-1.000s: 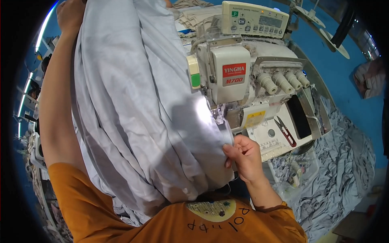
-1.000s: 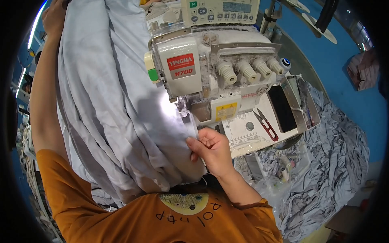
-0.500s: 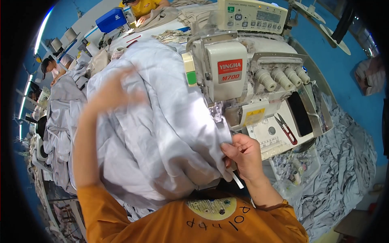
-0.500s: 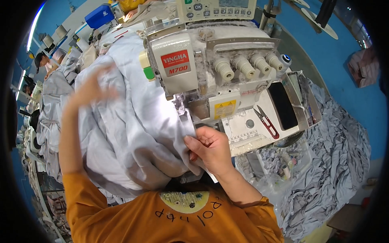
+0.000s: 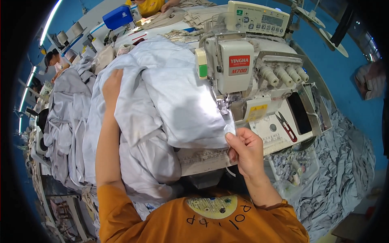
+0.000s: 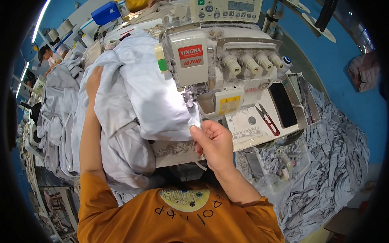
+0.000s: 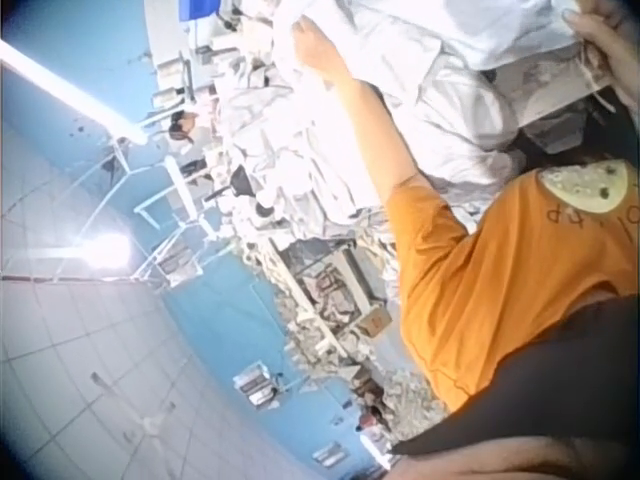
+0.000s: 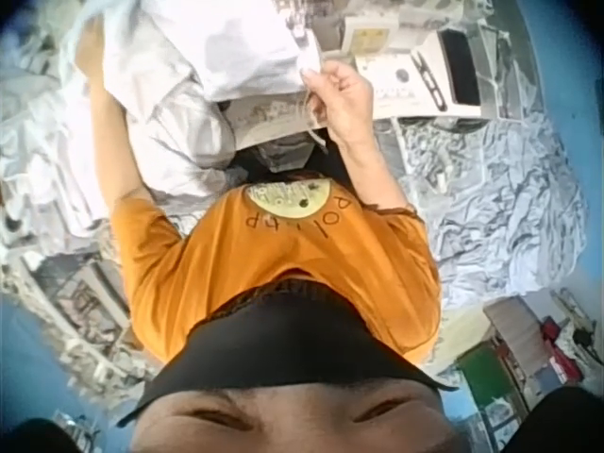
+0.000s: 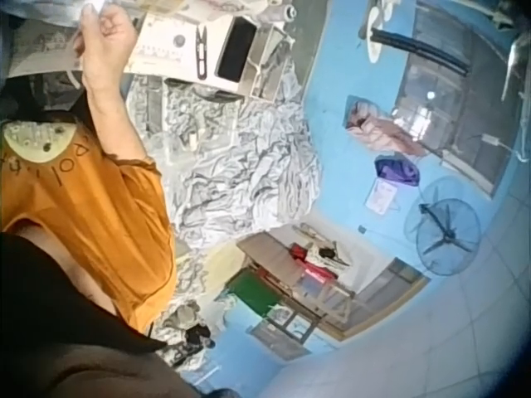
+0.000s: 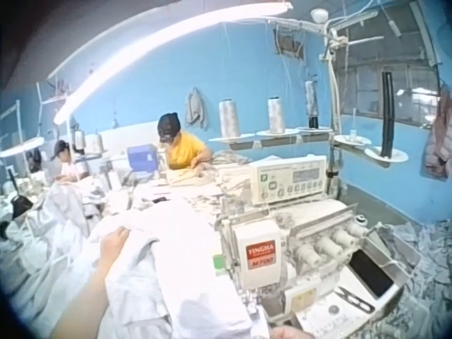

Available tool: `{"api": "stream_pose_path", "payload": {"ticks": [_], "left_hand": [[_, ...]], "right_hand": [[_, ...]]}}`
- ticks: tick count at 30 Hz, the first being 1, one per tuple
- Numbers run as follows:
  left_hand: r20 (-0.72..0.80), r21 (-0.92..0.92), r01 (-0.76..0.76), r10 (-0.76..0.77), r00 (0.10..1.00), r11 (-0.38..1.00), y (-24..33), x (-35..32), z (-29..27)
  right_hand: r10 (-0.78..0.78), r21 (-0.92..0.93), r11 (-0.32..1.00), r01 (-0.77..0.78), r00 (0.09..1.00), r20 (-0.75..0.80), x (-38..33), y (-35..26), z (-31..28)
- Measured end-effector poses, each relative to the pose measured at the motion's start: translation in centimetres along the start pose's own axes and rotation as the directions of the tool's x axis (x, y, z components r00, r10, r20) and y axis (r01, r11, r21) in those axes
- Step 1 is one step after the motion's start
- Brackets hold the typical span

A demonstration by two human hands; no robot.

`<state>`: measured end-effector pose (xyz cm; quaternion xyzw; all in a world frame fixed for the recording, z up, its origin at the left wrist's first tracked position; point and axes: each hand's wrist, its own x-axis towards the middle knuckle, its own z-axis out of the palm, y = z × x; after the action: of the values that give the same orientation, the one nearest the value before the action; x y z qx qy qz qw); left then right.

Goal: The person is sewing fabric pieces together using an industrial overlock sewing machine.

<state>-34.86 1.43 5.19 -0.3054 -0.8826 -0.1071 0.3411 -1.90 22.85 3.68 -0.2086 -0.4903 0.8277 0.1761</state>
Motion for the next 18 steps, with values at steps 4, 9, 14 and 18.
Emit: {"api": "stream_pose_path", "payload": {"ticks": [4, 9, 14, 18], "left_hand": [[0.558, 0.217, 0.167, -0.262, 0.787, 0.962, 0.7, 0.4, -0.7], [0.072, -0.494, -0.255, 0.331, 0.941, 0.831, 10.6, -2.2, -10.6], [0.005, -0.708, -0.519, 0.739, 0.674, 0.479, 19.2, -4.5, -11.0], [-0.17, -0.757, -0.507, 0.625, 0.762, 0.412, 18.8, -4.8, -9.3]], "right_hand": [[0.006, 0.028, 1.0, -0.007, 1.0, 0.021, -0.7, 0.0, 0.1], [-0.505, -0.425, 0.774, 0.47, 0.862, 0.034, -2.7, 0.5, 0.0], [-0.59, -0.439, 0.041, 0.897, 0.377, 0.714, -3.2, -0.3, -1.3], [-0.792, -0.457, -0.038, 0.889, 0.251, 0.556, -2.1, -0.9, -1.4]]}}
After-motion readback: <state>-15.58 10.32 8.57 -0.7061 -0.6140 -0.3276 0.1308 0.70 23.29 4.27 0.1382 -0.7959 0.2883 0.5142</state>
